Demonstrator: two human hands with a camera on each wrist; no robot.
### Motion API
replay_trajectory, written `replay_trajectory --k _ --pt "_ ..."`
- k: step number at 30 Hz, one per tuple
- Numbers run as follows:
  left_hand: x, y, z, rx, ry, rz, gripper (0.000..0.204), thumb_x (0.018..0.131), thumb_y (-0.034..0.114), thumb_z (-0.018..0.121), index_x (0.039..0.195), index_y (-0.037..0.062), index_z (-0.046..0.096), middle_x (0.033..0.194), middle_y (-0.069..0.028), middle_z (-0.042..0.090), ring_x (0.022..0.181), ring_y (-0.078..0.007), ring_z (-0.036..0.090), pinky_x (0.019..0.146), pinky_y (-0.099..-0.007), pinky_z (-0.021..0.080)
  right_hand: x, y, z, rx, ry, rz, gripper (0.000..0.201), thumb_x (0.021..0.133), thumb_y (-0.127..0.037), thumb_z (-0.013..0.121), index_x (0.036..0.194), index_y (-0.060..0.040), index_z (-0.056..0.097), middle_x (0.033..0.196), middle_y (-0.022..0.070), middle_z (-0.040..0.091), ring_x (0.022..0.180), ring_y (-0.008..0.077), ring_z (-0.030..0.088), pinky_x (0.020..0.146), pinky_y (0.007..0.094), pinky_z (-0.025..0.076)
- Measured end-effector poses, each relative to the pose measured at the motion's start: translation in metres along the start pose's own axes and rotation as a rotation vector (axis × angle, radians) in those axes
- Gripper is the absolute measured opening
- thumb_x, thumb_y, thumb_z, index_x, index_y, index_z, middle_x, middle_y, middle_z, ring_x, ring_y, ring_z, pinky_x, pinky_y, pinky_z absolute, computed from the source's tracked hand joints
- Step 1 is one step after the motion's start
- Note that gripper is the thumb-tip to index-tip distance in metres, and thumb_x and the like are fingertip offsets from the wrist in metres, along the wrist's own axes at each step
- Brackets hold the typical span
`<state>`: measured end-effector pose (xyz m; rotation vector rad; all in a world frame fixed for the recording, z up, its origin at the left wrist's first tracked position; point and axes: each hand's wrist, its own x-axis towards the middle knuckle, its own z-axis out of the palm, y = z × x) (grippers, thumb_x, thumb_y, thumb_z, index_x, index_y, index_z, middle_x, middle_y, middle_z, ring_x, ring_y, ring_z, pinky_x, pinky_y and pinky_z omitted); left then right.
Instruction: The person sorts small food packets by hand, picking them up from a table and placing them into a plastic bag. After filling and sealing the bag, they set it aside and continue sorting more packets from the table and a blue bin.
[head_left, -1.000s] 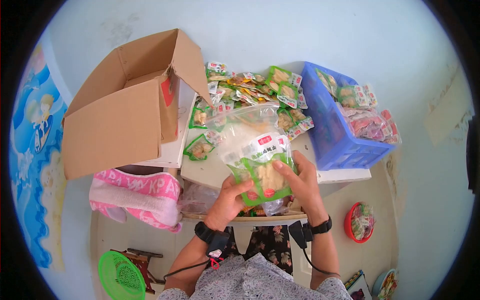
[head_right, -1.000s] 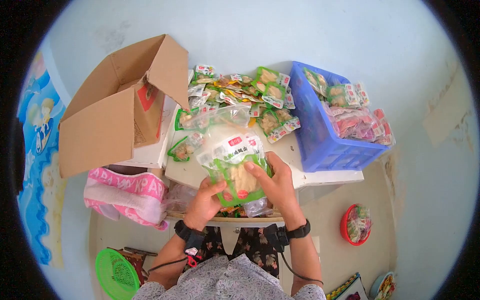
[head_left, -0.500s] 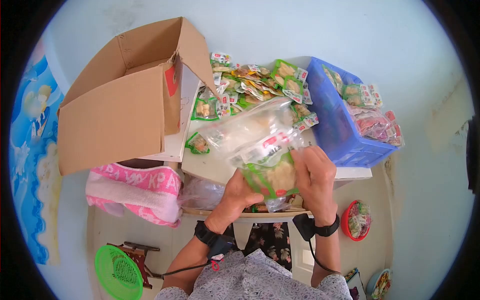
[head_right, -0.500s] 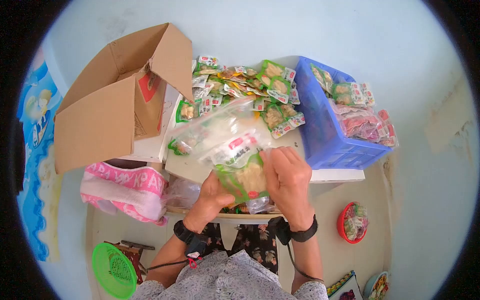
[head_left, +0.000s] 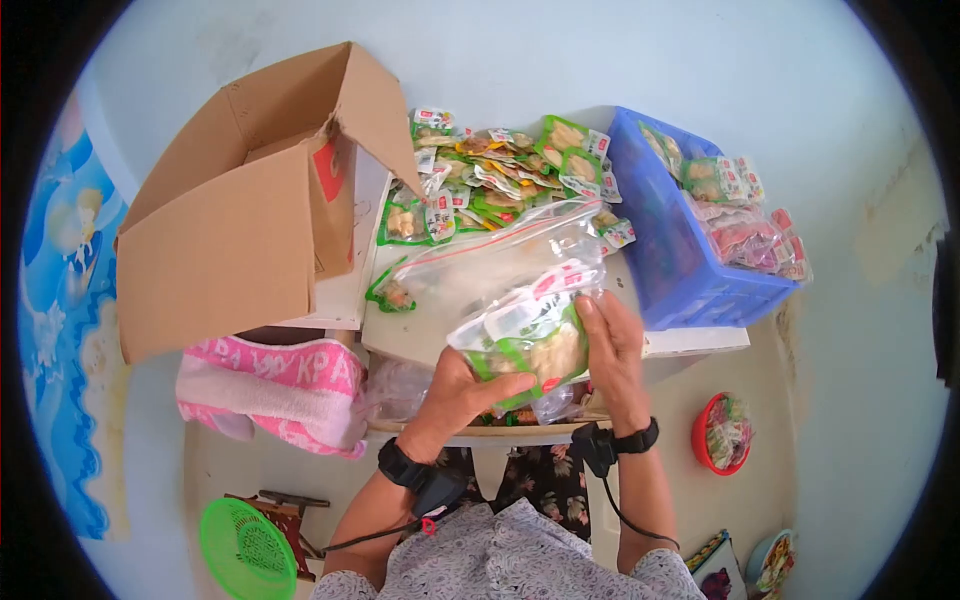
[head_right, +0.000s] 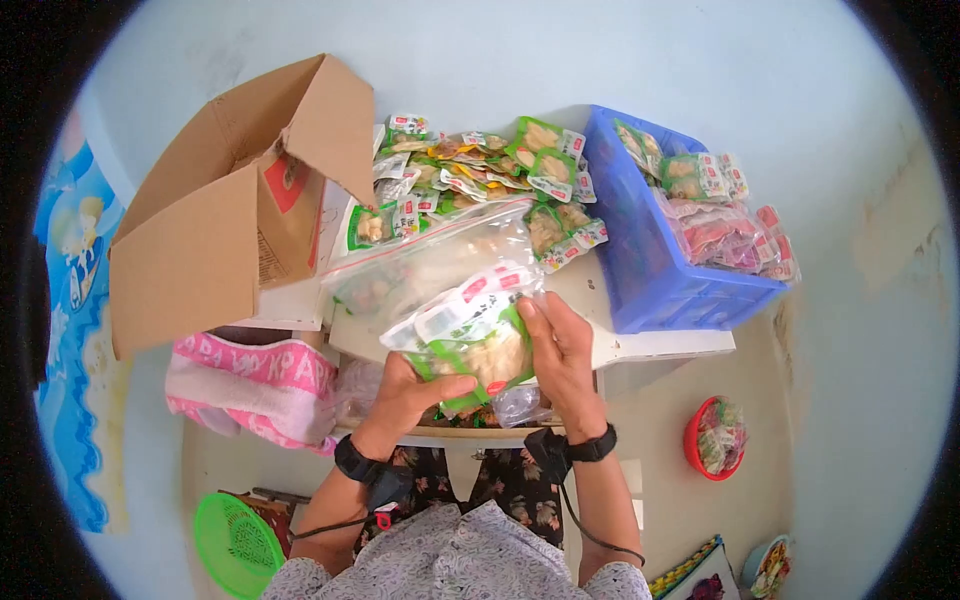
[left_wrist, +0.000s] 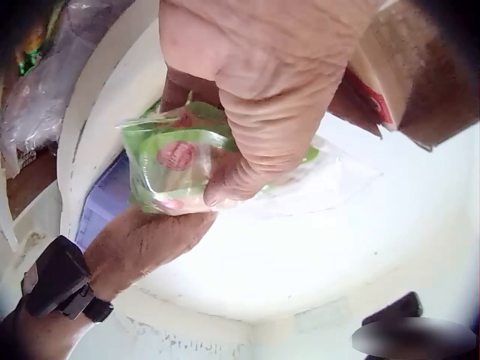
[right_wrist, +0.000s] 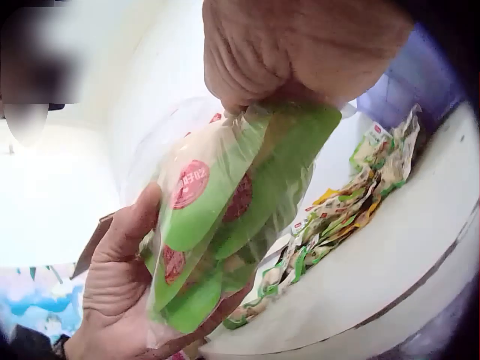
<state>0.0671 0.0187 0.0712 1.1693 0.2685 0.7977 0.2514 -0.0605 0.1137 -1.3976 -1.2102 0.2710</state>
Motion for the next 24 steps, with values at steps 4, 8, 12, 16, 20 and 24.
replay_trajectory --k 4,8,12,16,20,24 --pt "-0.001 0.019 -0.004 0.049 0.008 -0.166 0.06 0.09 0.008 0.079 0.142 -0.0035 0.053 0.134 -0.0101 0.066 0.121 -0.0168 0.062 0.105 -0.0335 0.049 -0.001 0.031 0.016 0.3 0.042 0.169 0.023 0.112 -0.019 0.055 0.096 -0.0039 0.061 0.087 -0.008 0.054 0.083 0.0029 0.045 0.073 0.0215 0.041" --pt "0.003 0.016 -0.003 0.133 0.0 -0.05 0.058 0.09 0.008 0.079 0.141 -0.004 0.054 0.128 -0.0094 0.068 0.111 -0.015 0.066 0.098 -0.0324 0.053 -0.005 0.04 0.028 0.503 0.094 0.3 0.026 0.114 -0.023 0.05 0.098 -0.0045 0.062 0.091 -0.0072 0.055 0.085 0.0028 0.046 0.076 0.0222 0.042" --pt "0.01 0.022 0.011 0.321 0.071 -0.103 0.053 0.088 0.008 0.08 0.135 -0.004 0.057 0.12 -0.008 0.072 0.101 -0.0144 0.067 0.091 -0.0315 0.055 -0.01 0.047 0.033 0.563 0.114 0.306 0.026 0.114 -0.023 0.049 0.104 -0.0031 0.062 0.095 -0.0049 0.056 0.089 0.0048 0.047 0.08 0.0242 0.044" --pt "0.02 0.013 0.027 0.383 0.218 0.065 0.045 0.086 0.007 0.081 0.126 -0.0041 0.064 0.116 -0.0077 0.073 0.099 -0.0139 0.068 0.09 -0.0302 0.054 -0.012 0.047 0.024 0.562 0.083 0.32 0.027 0.111 -0.025 0.055 0.122 -0.0011 0.062 0.107 0.0005 0.062 0.102 0.009 0.054 0.09 0.0259 0.045" --pt "0.019 0.009 0.037 0.555 0.332 0.238 0.038 0.087 0.008 0.082 0.119 -0.0048 0.067 0.111 -0.0084 0.075 0.096 -0.0136 0.069 0.089 -0.0306 0.054 -0.018 0.051 0.013 0.429 0.115 0.155 0.05 0.106 -0.026 0.063 0.148 -0.0019 0.049 0.137 0.0126 0.062 0.121 0.0213 0.06 0.101 0.0357 0.048" --pt "0.024 0.009 0.024 0.846 0.355 0.395 0.034 0.089 0.008 0.081 0.118 -0.0048 0.069 0.109 -0.01 0.076 0.097 -0.0137 0.069 0.088 -0.0305 0.055 -0.03 0.063 -0.001 0.369 0.174 0.196 0.042 0.104 -0.023 0.065 0.14 -0.0021 0.057 0.133 0.0133 0.066 0.118 0.0233 0.064 0.1 0.0369 0.051"
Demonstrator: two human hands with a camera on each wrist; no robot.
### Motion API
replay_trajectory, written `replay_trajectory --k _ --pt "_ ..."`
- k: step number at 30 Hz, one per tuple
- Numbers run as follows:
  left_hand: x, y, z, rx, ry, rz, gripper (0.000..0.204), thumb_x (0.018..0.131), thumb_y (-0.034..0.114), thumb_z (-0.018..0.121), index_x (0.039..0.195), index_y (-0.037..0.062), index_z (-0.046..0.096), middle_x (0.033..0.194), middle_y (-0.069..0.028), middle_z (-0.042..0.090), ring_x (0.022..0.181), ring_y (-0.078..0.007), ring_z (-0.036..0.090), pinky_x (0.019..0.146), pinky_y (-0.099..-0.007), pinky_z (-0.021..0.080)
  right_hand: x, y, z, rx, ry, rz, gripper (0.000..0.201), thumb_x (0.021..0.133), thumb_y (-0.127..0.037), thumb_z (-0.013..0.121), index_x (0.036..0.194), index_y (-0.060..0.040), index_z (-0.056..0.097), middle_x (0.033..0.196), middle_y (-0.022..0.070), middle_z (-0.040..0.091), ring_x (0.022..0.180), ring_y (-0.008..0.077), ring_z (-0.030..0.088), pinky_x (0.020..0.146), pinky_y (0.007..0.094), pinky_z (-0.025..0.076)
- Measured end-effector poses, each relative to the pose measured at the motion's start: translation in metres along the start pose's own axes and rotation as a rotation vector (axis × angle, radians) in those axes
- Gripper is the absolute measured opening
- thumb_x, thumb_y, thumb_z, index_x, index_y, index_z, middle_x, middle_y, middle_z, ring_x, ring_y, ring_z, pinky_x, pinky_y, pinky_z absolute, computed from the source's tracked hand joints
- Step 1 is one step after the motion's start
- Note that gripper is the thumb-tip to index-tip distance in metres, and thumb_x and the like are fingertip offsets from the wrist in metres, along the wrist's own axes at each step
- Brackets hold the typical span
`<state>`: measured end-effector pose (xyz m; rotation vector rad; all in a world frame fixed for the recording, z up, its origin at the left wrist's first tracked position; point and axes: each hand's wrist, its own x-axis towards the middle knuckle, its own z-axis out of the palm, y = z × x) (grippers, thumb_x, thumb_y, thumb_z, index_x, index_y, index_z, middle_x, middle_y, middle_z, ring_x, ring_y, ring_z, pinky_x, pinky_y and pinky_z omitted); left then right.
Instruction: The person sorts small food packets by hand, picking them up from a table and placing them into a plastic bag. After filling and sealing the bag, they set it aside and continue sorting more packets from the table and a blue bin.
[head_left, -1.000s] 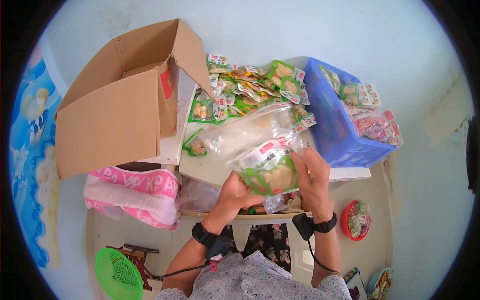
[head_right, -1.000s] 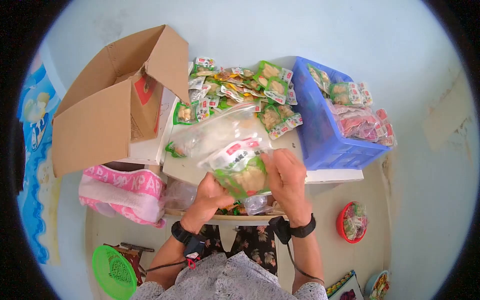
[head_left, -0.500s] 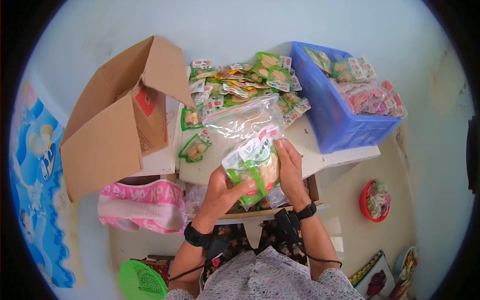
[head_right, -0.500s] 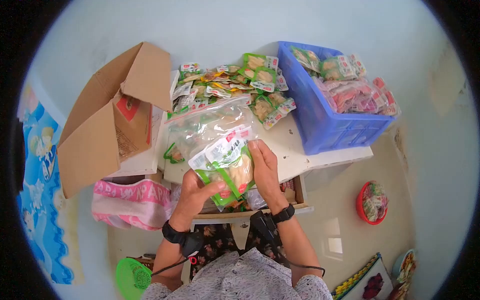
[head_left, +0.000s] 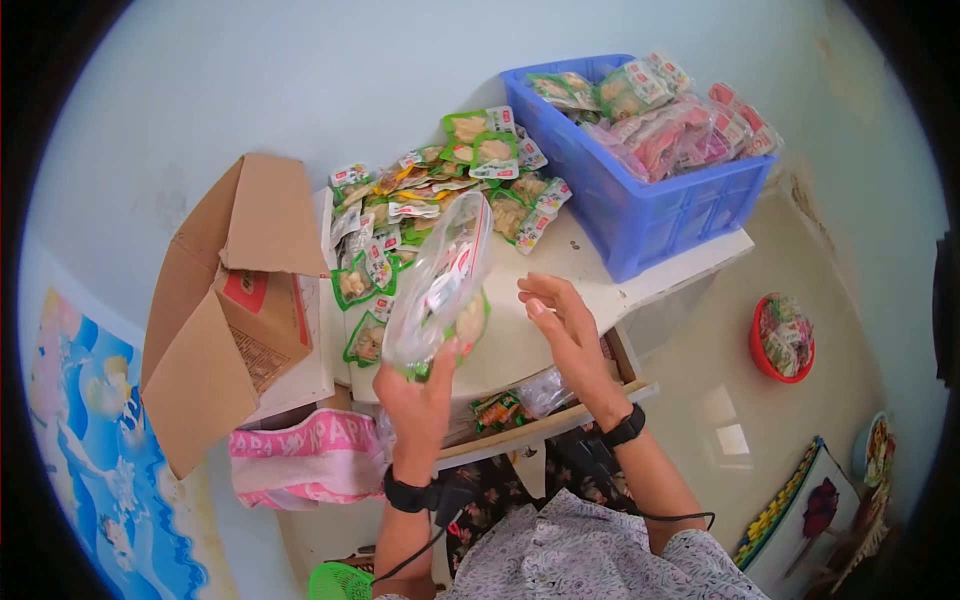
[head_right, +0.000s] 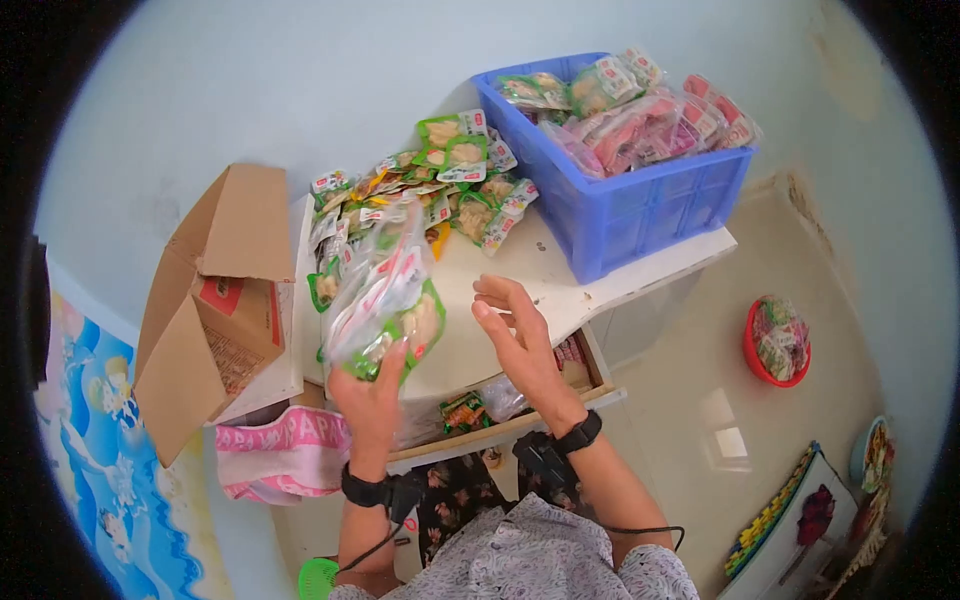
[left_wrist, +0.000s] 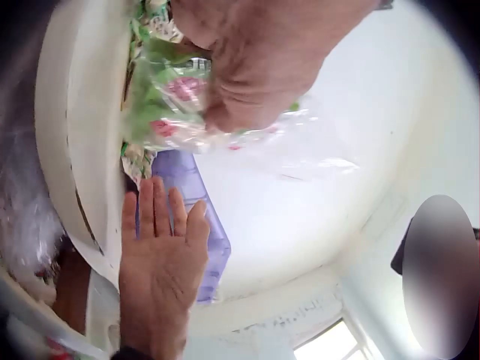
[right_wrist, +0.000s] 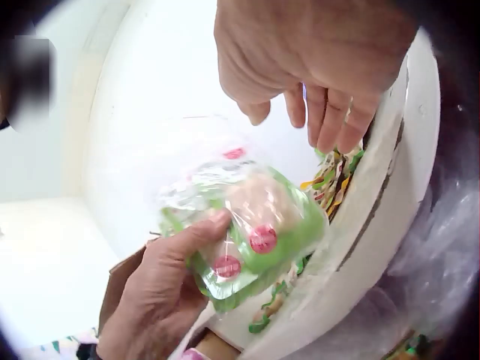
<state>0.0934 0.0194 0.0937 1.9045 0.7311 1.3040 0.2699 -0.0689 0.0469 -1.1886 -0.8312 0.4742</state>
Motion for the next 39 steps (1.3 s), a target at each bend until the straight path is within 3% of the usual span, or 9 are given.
replay_trajectory --k 6,10,13,16,19,23,26,33,39 --pt "0.038 0.012 -0.019 -0.065 -0.239 -0.28 0.039 0.09 0.008 0.08 0.124 -0.0028 0.064 0.111 -0.0108 0.075 0.097 -0.0147 0.069 0.088 -0.0322 0.055 -0.009 0.013 0.0 -0.165 -0.095 -0.048 0.035 0.1 -0.022 0.071 0.127 -0.0011 0.064 0.118 0.0139 0.07 0.109 0.0253 0.069 0.095 0.0373 0.055" --pt "0.048 0.026 -0.02 0.135 -0.267 -0.142 0.048 0.086 0.012 0.082 0.127 -0.0021 0.061 0.111 -0.0113 0.074 0.096 -0.0182 0.07 0.087 -0.0345 0.056 -0.012 0.005 0.012 -0.118 0.002 -0.109 0.037 0.099 -0.023 0.072 0.128 -0.0013 0.064 0.119 0.0148 0.07 0.108 0.0279 0.07 0.095 0.0385 0.055" --pt "0.052 0.045 -0.02 0.356 -0.354 -0.147 0.05 0.085 0.013 0.081 0.128 -0.0022 0.061 0.112 -0.012 0.073 0.098 -0.0194 0.071 0.088 -0.0352 0.056 -0.012 0.013 0.004 -0.024 0.082 0.038 0.04 0.099 -0.027 0.072 0.129 -0.0021 0.063 0.119 0.0154 0.07 0.107 0.0283 0.07 0.095 0.0394 0.056" --pt "0.056 0.035 -0.017 0.539 -0.346 -0.121 0.049 0.085 0.01 0.08 0.128 -0.0023 0.061 0.114 -0.0119 0.073 0.1 -0.0195 0.07 0.089 -0.0352 0.056 -0.01 0.016 0.002 -0.182 -0.071 -0.013 0.044 0.099 -0.032 0.072 0.13 -0.0015 0.063 0.123 0.0167 0.07 0.109 0.0292 0.071 0.097 0.0396 0.055" --pt "0.06 0.026 -0.026 -0.015 -0.259 -0.217 0.05 0.085 0.009 0.081 0.129 -0.002 0.06 0.117 -0.0113 0.072 0.1 -0.02 0.07 0.089 -0.0358 0.056 -0.016 0.003 -0.001 -0.18 -0.125 0.043 0.071 0.094 -0.036 0.078 0.15 -0.0056 0.048 0.137 0.0208 0.063 0.123 0.0337 0.065 0.106 0.0428 0.051" --pt "0.039 0.001 -0.012 -0.02 -0.169 -0.154 0.056 0.085 0.008 0.082 0.133 -0.002 0.056 0.123 -0.0116 0.068 0.107 -0.0168 0.066 0.089 -0.0325 0.055 -0.014 -0.005 0.01 -0.036 -0.17 -0.115 0.104 0.084 -0.024 0.087 0.165 -0.0097 0.024 0.156 0.0211 0.047 0.142 0.0344 0.051 0.116 0.0438 0.042" --pt "0.022 -0.017 -0.004 -0.102 -0.203 -0.108 0.057 0.085 0.009 0.083 0.133 -0.0022 0.055 0.125 -0.012 0.066 0.109 -0.0168 0.065 0.091 -0.0318 0.054 -0.017 -0.022 0.011 -0.258 -0.143 -0.12 0.11 0.078 -0.016 0.088 0.167 -0.0109 0.022 0.161 0.0218 0.039 0.146 0.0378 0.045 0.117 0.045 0.042" --pt "0.006 -0.05 -0.004 -0.309 -0.334 -0.319 0.074 0.084 0.006 0.083 0.148 -0.0026 0.047 0.135 -0.0119 0.062 0.113 -0.0193 0.064 0.096 -0.0321 0.054 -0.017 0.0 0.013 -0.393 -0.031 -0.133 0.104 0.078 -0.006 0.08 0.166 -0.01 0.025 0.156 0.0219 0.047 0.143 0.0412 0.049 0.116 0.043 0.043" --pt "-0.005 -0.039 0.004 -0.206 -0.244 -0.161 0.082 0.081 0.005 0.086 0.153 0.0001 0.048 0.13 -0.0104 0.065 0.116 -0.018 0.063 0.098 -0.0316 0.053 -0.012 -0.001 0.014 -0.296 -0.016 -0.085 0.103 0.077 -0.004 0.08 0.165 -0.0143 0.028 0.14 0.0215 0.055 0.13 0.0406 0.053 0.107 0.0433 0.046"
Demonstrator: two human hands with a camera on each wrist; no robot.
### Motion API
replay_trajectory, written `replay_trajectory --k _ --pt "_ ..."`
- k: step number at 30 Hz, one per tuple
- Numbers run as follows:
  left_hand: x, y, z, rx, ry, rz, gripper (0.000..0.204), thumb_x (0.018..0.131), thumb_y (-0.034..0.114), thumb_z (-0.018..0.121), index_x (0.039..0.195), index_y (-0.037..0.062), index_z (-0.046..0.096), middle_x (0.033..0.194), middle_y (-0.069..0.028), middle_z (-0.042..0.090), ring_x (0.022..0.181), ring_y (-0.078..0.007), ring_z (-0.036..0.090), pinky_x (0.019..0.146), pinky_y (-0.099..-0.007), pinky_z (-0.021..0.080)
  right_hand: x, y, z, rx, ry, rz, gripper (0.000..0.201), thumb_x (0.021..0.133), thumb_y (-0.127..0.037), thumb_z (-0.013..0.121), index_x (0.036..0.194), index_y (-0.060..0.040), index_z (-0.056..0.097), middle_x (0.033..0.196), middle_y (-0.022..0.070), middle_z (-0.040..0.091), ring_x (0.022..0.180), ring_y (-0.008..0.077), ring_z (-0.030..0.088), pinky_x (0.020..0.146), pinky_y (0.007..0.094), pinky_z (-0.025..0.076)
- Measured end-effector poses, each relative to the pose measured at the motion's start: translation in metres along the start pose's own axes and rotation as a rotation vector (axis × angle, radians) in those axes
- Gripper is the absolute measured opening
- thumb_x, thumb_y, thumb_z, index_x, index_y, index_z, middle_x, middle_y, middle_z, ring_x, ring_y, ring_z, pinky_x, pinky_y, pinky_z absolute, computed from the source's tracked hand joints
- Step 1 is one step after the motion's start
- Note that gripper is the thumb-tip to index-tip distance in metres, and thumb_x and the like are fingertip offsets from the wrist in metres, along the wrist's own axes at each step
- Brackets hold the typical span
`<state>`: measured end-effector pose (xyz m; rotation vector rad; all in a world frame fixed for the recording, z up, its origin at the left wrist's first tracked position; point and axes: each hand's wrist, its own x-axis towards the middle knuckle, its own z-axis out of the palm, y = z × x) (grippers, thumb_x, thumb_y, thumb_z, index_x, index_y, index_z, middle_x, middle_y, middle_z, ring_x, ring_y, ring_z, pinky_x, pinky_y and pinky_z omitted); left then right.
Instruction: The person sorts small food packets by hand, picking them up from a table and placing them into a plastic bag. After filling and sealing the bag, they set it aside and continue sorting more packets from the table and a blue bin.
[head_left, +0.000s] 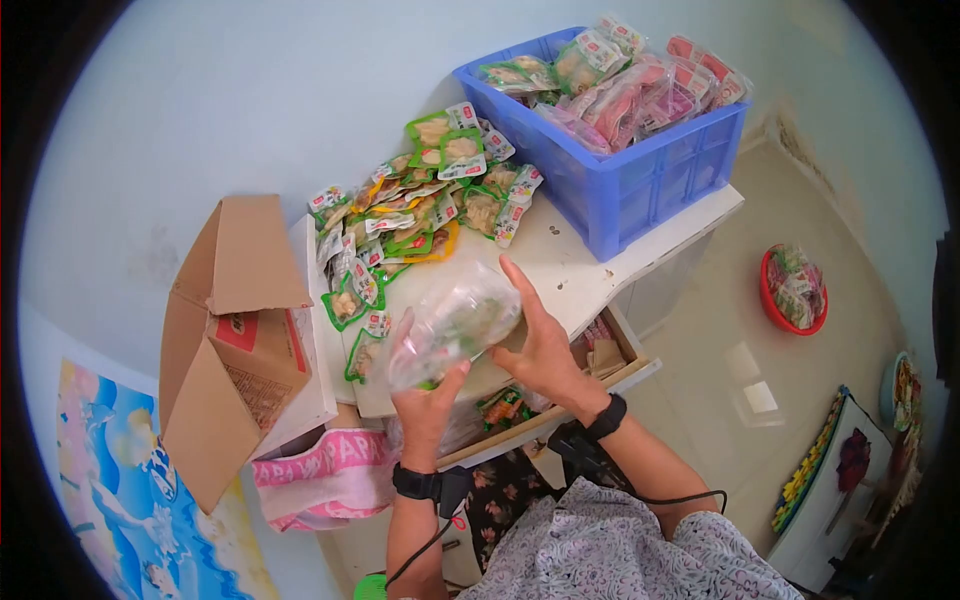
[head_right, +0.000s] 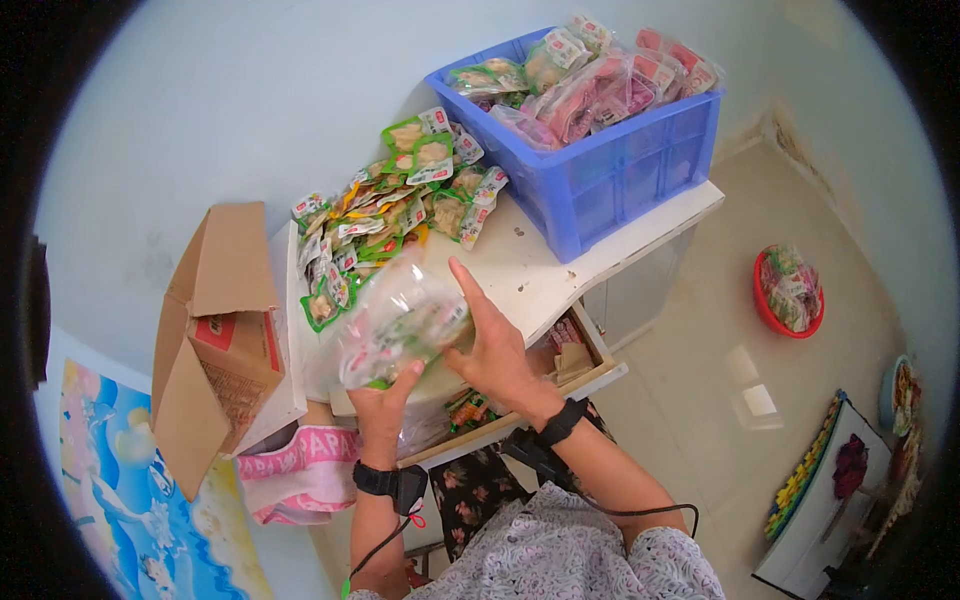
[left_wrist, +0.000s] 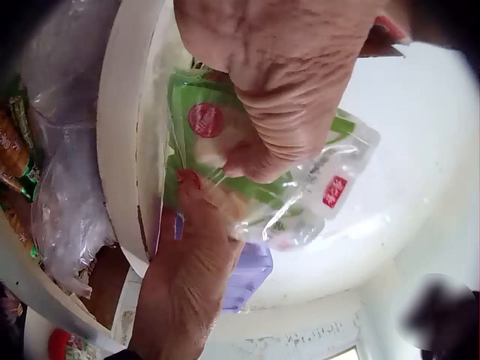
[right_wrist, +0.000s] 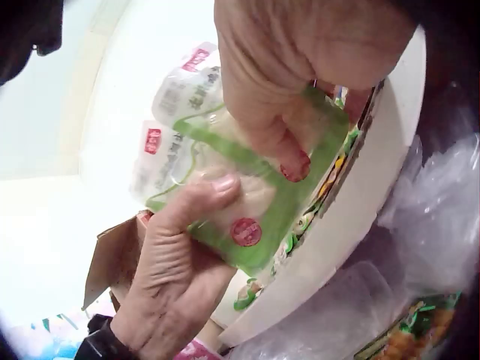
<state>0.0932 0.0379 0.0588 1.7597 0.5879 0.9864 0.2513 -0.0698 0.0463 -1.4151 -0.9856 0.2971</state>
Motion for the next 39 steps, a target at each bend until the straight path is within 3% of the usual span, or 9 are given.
replay_trajectory --k 3,5,9,11,14,18,23,30,39 --pt "0.003 0.011 -0.008 0.065 -0.111 0.022 0.073 0.081 0.005 0.086 0.146 -0.0008 0.056 0.124 -0.0108 0.069 0.112 -0.0159 0.064 0.095 -0.0314 0.054 0.006 0.009 -0.007 -0.075 -0.055 -0.065 0.104 0.074 -0.007 0.082 0.165 -0.0186 0.032 0.114 0.0188 0.064 0.108 0.0381 0.063 0.092 0.0455 0.051" --pt "-0.002 -0.04 -0.029 0.284 -0.136 -0.013 0.061 0.083 0.009 0.085 0.139 -0.0016 0.061 0.126 -0.0123 0.069 0.116 -0.0183 0.064 0.102 -0.0336 0.05 0.009 -0.001 -0.017 -0.244 -0.204 0.067 0.099 0.075 -0.009 0.082 0.163 -0.015 0.036 0.115 0.0184 0.064 0.112 0.0376 0.062 0.096 0.0452 0.05" --pt "0.002 -0.007 -0.02 -0.018 -0.15 -0.301 0.052 0.087 0.02 0.084 0.131 -0.0022 0.068 0.13 -0.0115 0.069 0.119 -0.0204 0.063 0.107 -0.0339 0.047 0.018 -0.001 -0.025 -0.18 -0.307 0.154 0.09 0.078 -0.01 0.087 0.158 -0.0092 0.045 0.146 0.0156 0.058 0.137 0.0243 0.054 0.117 0.0377 0.041" --pt "0.004 -0.004 -0.021 0.061 -0.168 -0.226 0.049 0.087 0.022 0.085 0.128 -0.0016 0.069 0.127 -0.0119 0.07 0.117 -0.0223 0.064 0.106 -0.0353 0.047 0.025 0.02 -0.025 -0.036 -0.288 0.027 0.089 0.079 -0.014 0.089 0.156 -0.0076 0.046 0.145 0.0141 0.06 0.135 0.0211 0.055 0.116 0.0377 0.041" --pt "0.01 -0.003 -0.02 0.104 -0.214 -0.079 0.052 0.084 0.014 0.086 0.13 -0.0019 0.066 0.123 -0.0105 0.072 0.109 -0.0198 0.068 0.099 -0.0341 0.053 0.04 -0.016 -0.037 0.311 -0.367 0.028 0.074 0.081 -0.014 0.088 0.148 -0.0056 0.056 0.134 0.0124 0.067 0.128 0.0201 0.061 0.112 0.0364 0.046" --pt "0.017 -0.016 -0.03 0.369 -0.315 0.135 0.062 0.083 0.009 0.087 0.138 -0.001 0.06 0.125 -0.01 0.072 0.109 -0.0175 0.068 0.099 -0.0327 0.055 0.06 -0.016 -0.037 0.303 -0.407 -0.098 0.035 0.088 -0.012 0.085 0.12 -0.0025 0.074 0.112 0.0073 0.075 0.107 0.0152 0.069 0.097 0.0313 0.054" --pt "0.015 0.015 -0.016 0.085 -0.09 0.137 0.062 0.087 0.006 0.083 0.144 0.0003 0.06 0.126 -0.0125 0.073 0.113 -0.0186 0.069 0.103 -0.0331 0.053 0.069 -0.03 -0.035 0.438 -0.383 -0.012 0.013 0.093 -0.014 0.081 0.1 -0.0042 0.08 0.096 0.0015 0.077 0.091 0.009 0.067 0.085 0.0292 0.052" --pt "0.032 0.061 -0.033 -0.147 -0.102 0.133 0.034 0.106 0.013 0.061 0.135 -0.0053 0.066 0.13 -0.0123 0.072 0.114 -0.0174 0.069 0.106 -0.0348 0.051 0.085 -0.051 -0.037 0.342 -0.389 -0.012 0.012 0.097 -0.013 0.077 0.098 -0.0012 0.078 0.1 0.0023 0.075 0.093 0.0085 0.067 0.081 0.0274 0.055" --pt "0.047 0.062 -0.041 -0.321 -0.079 0.081 0.03 0.11 0.015 0.055 0.127 -0.0061 0.069 0.124 -0.015 0.073 0.115 -0.0256 0.071 0.106 -0.0383 0.054 0.088 -0.067 -0.043 0.36 -0.35 -0.112 0.013 0.102 -0.01 0.069 0.111 -0.0018 0.074 0.098 -0.002 0.07 0.092 0.0055 0.064 0.08 0.0257 0.054"
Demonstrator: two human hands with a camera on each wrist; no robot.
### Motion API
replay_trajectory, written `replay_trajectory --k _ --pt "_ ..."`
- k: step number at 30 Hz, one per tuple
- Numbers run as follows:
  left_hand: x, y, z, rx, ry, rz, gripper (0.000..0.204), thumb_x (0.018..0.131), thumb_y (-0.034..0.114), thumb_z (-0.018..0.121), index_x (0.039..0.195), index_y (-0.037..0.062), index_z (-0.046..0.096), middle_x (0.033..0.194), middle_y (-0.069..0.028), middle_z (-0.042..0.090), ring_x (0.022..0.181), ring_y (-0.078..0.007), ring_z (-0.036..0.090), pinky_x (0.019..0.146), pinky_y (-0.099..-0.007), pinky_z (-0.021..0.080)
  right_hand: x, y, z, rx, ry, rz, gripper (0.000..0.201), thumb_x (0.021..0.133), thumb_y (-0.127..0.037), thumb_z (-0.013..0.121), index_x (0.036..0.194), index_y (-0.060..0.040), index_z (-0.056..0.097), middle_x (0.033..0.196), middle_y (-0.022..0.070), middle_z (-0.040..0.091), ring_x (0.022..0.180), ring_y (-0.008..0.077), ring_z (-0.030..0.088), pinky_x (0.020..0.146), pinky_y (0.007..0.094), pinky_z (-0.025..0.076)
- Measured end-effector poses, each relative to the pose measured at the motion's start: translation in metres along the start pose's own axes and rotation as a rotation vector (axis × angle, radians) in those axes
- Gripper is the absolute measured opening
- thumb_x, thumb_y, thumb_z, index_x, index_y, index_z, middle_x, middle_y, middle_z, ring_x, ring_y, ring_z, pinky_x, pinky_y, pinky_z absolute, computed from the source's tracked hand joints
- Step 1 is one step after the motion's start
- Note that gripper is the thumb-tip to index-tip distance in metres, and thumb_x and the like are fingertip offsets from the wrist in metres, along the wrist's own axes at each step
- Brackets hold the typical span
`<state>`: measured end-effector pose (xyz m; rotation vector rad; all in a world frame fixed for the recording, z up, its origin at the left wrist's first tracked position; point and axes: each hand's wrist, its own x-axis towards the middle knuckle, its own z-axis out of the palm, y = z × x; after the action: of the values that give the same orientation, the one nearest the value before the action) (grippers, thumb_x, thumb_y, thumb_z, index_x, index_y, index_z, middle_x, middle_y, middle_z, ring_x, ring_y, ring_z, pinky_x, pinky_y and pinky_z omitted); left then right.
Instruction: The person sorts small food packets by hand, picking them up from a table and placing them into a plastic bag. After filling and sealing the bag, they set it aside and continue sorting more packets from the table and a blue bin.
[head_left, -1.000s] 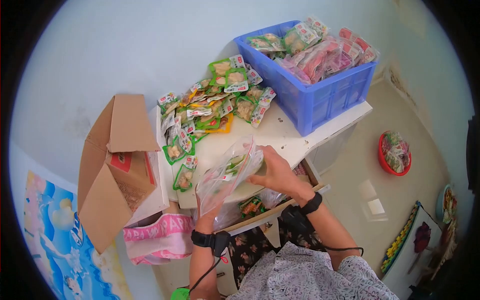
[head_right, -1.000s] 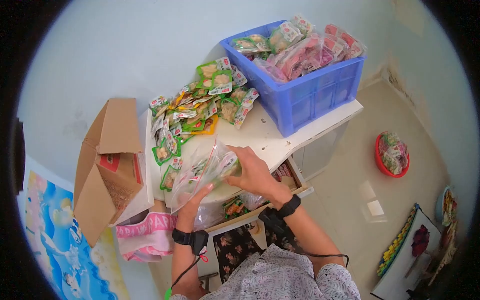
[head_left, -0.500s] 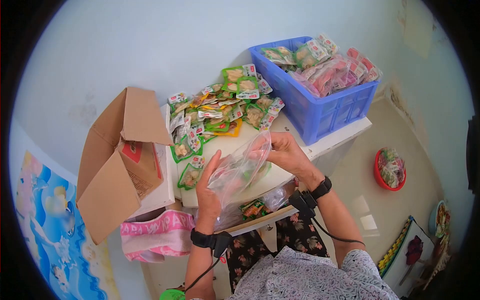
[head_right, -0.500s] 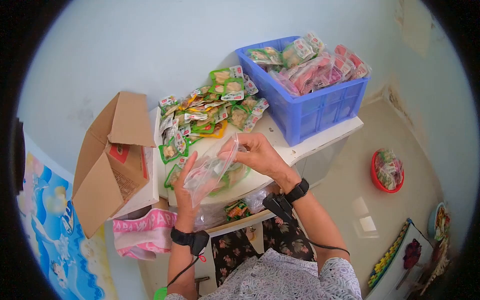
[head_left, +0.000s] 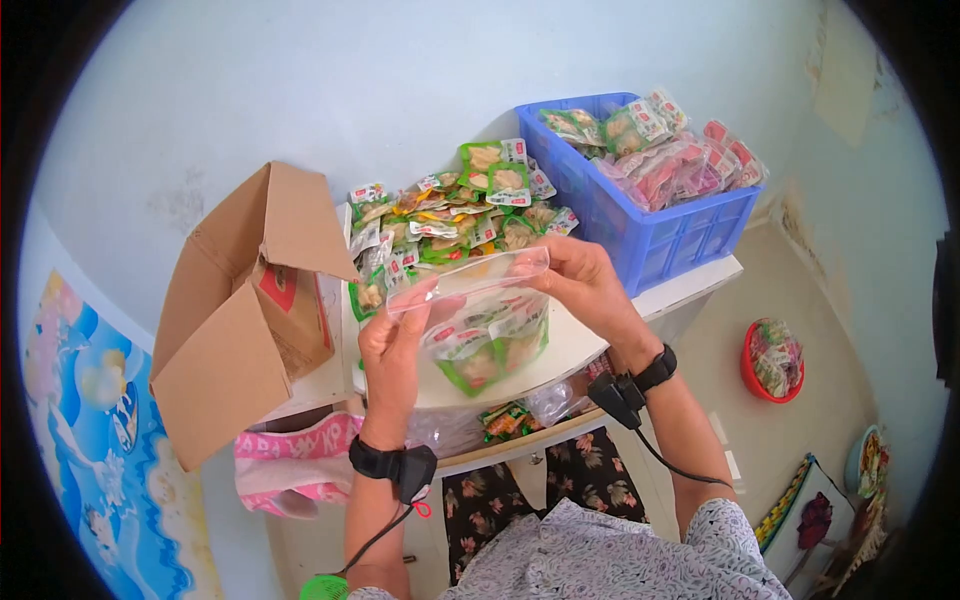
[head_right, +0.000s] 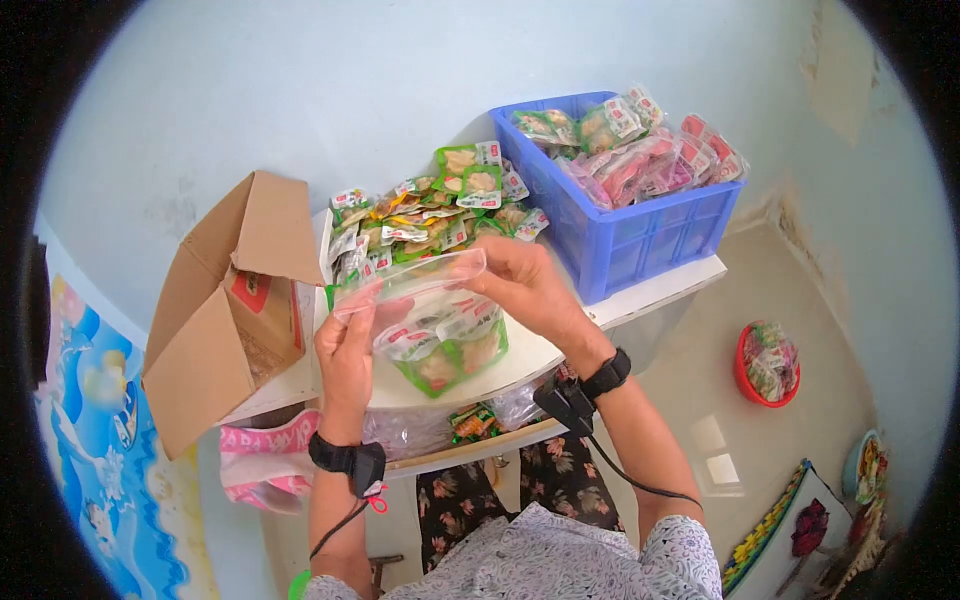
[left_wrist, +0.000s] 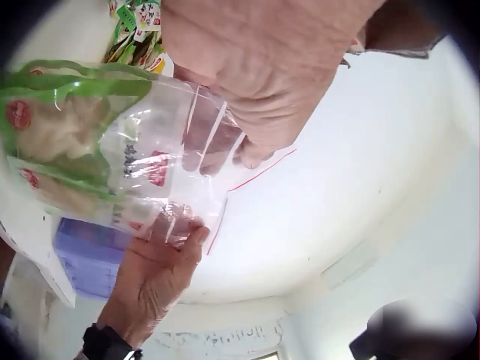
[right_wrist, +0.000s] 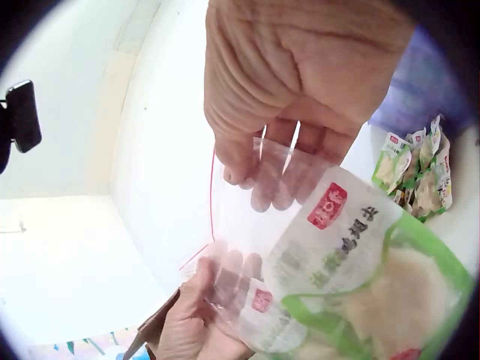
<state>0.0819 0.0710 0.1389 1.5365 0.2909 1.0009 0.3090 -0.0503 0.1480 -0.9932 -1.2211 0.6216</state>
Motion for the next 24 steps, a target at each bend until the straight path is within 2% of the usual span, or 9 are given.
replay_trajectory --k 3,5,11,17,20,24 --pt "0.012 -0.004 -0.009 0.002 -0.022 0.051 0.031 0.111 0.016 0.054 0.127 -0.0058 0.068 0.125 -0.0147 0.072 0.115 -0.0276 0.072 0.106 -0.0398 0.054 0.008 -0.01 -0.002 -0.002 0.007 -0.044 0.01 0.101 -0.008 0.068 0.107 -0.0002 0.072 0.101 0.0004 0.073 0.097 0.0083 0.067 0.085 0.0264 0.055" --pt "0.019 0.001 -0.007 -0.071 0.028 0.067 0.033 0.11 0.019 0.056 0.131 -0.004 0.067 0.121 -0.0155 0.074 0.113 -0.0241 0.072 0.104 -0.0374 0.054 0.011 -0.016 -0.002 -0.004 0.036 -0.059 0.007 0.101 -0.006 0.069 0.104 0.0003 0.07 0.103 0.0021 0.074 0.101 0.0102 0.069 0.088 0.0271 0.055" --pt "0.016 0.006 -0.005 -0.082 0.066 0.03 0.035 0.11 0.02 0.056 0.135 -0.0037 0.064 0.116 -0.0137 0.076 0.111 -0.0208 0.072 0.105 -0.0346 0.053 -0.001 -0.007 -0.003 0.005 0.093 0.005 0.008 0.099 -0.009 0.073 0.101 -0.0008 0.07 0.102 0.0014 0.073 0.094 0.0086 0.066 0.086 0.0268 0.054" --pt "0.016 0.012 -0.014 0.039 0.072 0.07 0.037 0.109 0.014 0.054 0.141 -0.0036 0.058 0.116 -0.0096 0.072 0.11 -0.0159 0.068 0.105 -0.0361 0.053 0.004 -0.021 -0.005 -0.113 0.049 -0.058 0.013 0.094 -0.01 0.08 0.095 -0.0038 0.069 0.096 -0.0024 0.067 0.09 0.0068 0.062 0.082 0.025 0.052" --pt "0.015 0.019 -0.013 0.048 0.069 0.086 0.036 0.109 0.013 0.054 0.14 -0.0031 0.059 0.118 -0.0082 0.071 0.111 -0.0142 0.067 0.105 -0.0338 0.052 0.007 -0.024 -0.009 0.054 0.027 0.021 0.014 0.094 -0.009 0.08 0.093 -0.0052 0.067 0.094 -0.0028 0.066 0.09 0.0061 0.062 0.082 0.0248 0.052" --pt "0.011 0.031 -0.012 0.148 0.041 0.134 0.034 0.11 0.014 0.052 0.139 -0.0019 0.061 0.122 -0.0088 0.072 0.115 -0.013 0.065 0.106 -0.0306 0.048 0.008 -0.024 -0.01 0.004 0.088 -0.04 0.013 0.096 -0.009 0.078 0.093 -0.0062 0.066 0.096 -0.0028 0.066 0.091 0.0051 0.061 0.083 0.0247 0.051"
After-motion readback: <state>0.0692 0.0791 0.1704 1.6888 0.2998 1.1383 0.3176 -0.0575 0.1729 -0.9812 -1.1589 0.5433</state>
